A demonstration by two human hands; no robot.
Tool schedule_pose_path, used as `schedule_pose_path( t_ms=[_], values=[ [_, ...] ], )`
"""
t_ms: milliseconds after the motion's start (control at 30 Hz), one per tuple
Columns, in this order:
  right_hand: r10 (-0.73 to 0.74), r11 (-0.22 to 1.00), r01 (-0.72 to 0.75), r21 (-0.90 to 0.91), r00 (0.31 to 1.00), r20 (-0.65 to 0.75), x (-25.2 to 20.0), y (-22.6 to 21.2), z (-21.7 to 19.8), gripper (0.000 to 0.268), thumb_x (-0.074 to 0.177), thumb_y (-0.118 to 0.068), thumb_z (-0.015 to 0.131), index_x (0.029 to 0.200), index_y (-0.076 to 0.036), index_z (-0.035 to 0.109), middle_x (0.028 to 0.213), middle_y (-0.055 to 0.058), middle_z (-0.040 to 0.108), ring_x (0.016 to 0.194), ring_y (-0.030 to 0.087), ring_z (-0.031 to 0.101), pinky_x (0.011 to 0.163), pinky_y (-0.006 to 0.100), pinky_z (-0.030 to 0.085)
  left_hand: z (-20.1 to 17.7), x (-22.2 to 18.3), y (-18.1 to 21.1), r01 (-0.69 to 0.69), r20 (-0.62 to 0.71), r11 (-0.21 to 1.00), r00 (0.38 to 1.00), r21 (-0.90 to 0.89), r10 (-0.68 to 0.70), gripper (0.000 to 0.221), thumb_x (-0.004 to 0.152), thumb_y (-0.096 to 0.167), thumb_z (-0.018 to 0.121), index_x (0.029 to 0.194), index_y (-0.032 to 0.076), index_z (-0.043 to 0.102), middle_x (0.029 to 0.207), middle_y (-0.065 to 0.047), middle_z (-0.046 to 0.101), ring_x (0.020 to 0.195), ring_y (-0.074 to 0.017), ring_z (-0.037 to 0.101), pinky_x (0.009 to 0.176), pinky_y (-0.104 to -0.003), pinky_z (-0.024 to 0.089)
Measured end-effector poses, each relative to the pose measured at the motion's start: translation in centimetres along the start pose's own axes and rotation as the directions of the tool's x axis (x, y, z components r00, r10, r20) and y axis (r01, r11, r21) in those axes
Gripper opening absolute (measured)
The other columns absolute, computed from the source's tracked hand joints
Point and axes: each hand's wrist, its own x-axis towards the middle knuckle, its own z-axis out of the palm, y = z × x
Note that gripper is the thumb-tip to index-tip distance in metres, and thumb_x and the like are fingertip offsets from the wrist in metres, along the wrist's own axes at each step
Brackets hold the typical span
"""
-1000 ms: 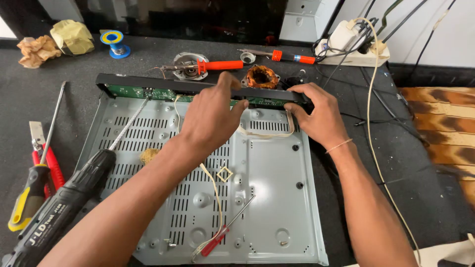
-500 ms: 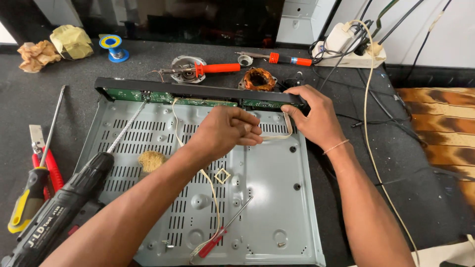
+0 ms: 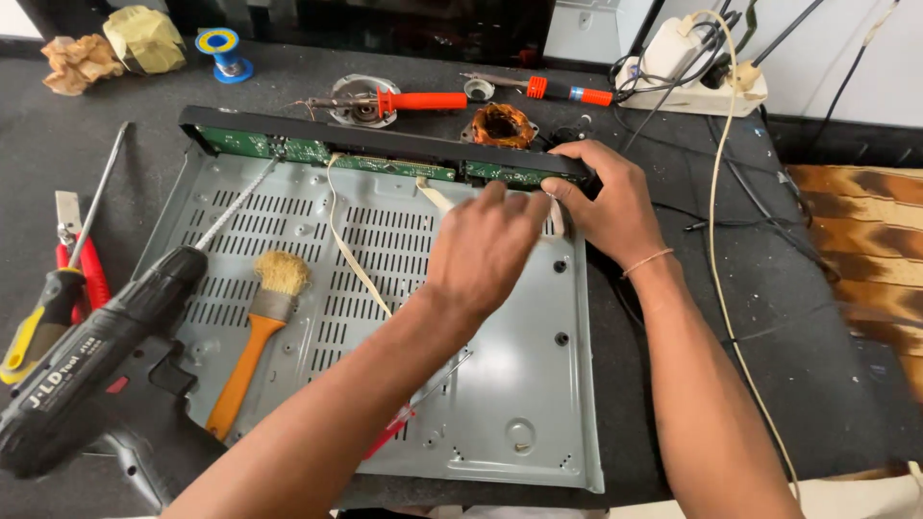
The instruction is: Installing and aligning a circuit board into the chassis of an electronic device
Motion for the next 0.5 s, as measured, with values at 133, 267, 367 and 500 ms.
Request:
schedule_pose_path(
  t_ms=[133,267,367,500],
  values=[
    [-0.050,0.999,0.050,0.002,0.999,0.000,0.1,0.6,0.2,0.029,0.097,-0.028,0.080,0.119,-0.012,0.072,0.101,0.014,0.070,0.099,0.036,0.069,0.088,0.046,0.053,-0.2,0.5,1.6,-0.249,-0.225,0.958,0.935,0.141,0.276,0.016,0.084,0.002,0.068,0.077,0.015,0.062,0.066,-0.005,0.059,0.082,-0.0238,0.055,0.066,-0.034,0.048],
    [0.031,0.999,-0.031,0.032,0.999,0.007,-0.1,0.1,0.2,0.031,0.096,-0.028,0.080,0.123,-0.013,0.072,0.109,0.014,0.072,0.109,0.035,0.068,0.095,0.047,0.053,-0.8,2.0,3.0,0.506,0.235,0.681,0.859,-0.530,-0.455,0.018,0.093,-0.005,0.058,0.104,0.007,0.065,0.087,-0.012,0.073,0.085,-0.0265,0.073,0.071,-0.039,0.060],
    [0.043,0.999,-0.042,0.026,0.999,-0.008,-0.1,0.2,0.3,0.029,0.095,-0.020,0.080,0.123,-0.013,0.073,0.110,0.015,0.073,0.111,0.037,0.068,0.096,0.047,0.053,1.5,2.7,3.2,0.712,0.467,0.167,0.600,-0.682,-0.650,0.017,0.094,-0.002,0.062,0.103,0.009,0.072,0.086,-0.009,0.079,0.074,-0.0162,0.075,0.068,-0.030,0.060],
    [0.061,0.998,-0.060,0.023,0.998,-0.029,0.1,0.2,0.4,0.030,0.091,-0.018,0.084,0.120,-0.016,0.074,0.111,0.012,0.074,0.112,0.034,0.069,0.096,0.045,0.052,3.3,2.4,2.5,0.616,0.521,-0.117,0.533,-0.779,-0.666,0.019,0.091,-0.008,0.065,0.107,-0.001,0.074,0.090,-0.023,0.078,0.074,-0.0204,0.079,0.067,-0.026,0.065]
  ],
)
